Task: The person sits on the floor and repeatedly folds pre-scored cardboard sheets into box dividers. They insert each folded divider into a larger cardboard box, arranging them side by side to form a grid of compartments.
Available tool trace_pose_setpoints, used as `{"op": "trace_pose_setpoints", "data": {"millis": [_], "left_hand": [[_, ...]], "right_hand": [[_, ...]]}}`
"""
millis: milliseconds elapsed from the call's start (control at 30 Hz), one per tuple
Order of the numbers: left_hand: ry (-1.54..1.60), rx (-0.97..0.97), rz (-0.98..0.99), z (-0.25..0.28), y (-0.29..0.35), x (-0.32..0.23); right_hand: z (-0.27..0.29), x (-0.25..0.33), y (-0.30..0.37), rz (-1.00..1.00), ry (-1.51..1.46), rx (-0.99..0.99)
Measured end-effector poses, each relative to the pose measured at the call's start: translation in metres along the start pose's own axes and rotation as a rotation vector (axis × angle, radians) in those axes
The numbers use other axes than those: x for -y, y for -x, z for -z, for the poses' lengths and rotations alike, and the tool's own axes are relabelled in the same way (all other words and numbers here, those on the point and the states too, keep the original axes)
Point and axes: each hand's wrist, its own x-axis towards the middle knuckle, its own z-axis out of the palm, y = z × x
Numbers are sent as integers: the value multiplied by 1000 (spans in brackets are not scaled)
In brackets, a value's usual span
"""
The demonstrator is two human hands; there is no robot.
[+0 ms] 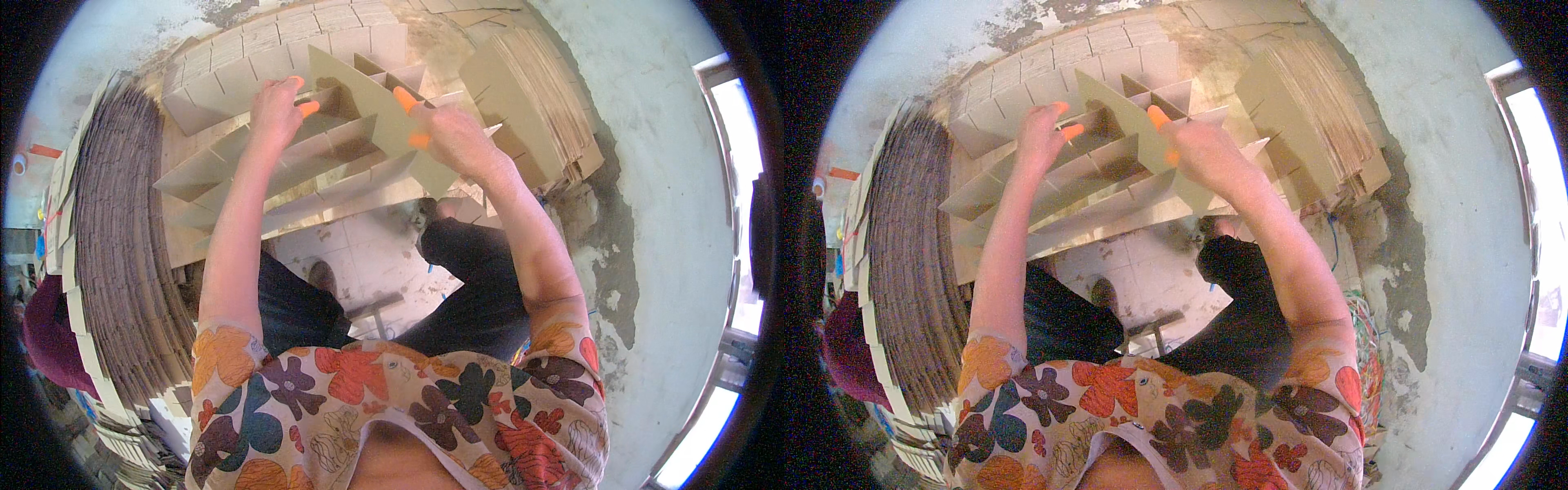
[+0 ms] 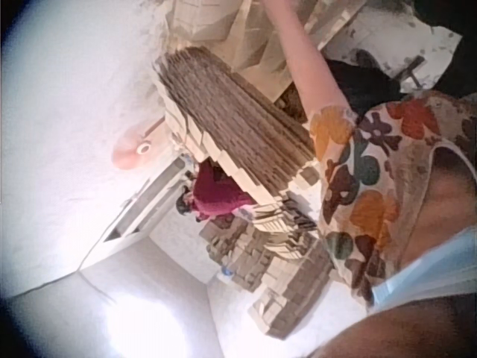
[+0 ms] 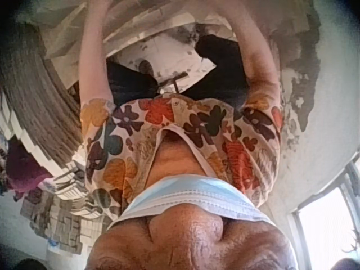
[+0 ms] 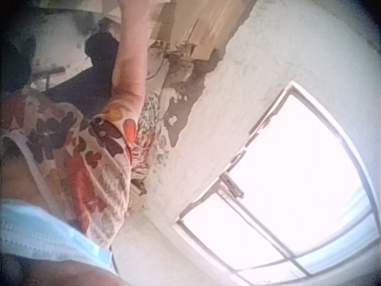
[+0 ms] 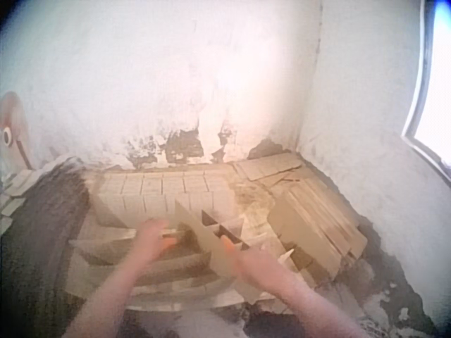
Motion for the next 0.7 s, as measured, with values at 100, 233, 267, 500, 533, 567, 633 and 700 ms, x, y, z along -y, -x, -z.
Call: {"op": "trace_pose_setpoints", "data": {"millis": [100,233,267,500,533,567,633,700], "left_hand": [[-23,355,174,-20,-5,12],[42,317,205,-30,0,18],[61,306,201,-34,0,21],[67,202,187,-33,6,22],[24,253,199,-31,4,20],[-21,302,212,-29,3,19],[-44,273,194,-23,2,12],[7,113,123,-11,5,-13]], "right_hand": [[10,8,3,-44,41,69],[28,10,19,-38,58,111],[29,10,21,-29,73,121],[12,4,22,0,169,-6],[14,4,22,-16,176,13],[14,4,22,-29,183,33],[15,2,22,-25,52,43],[18,0,23,-31,-29,45]]}}
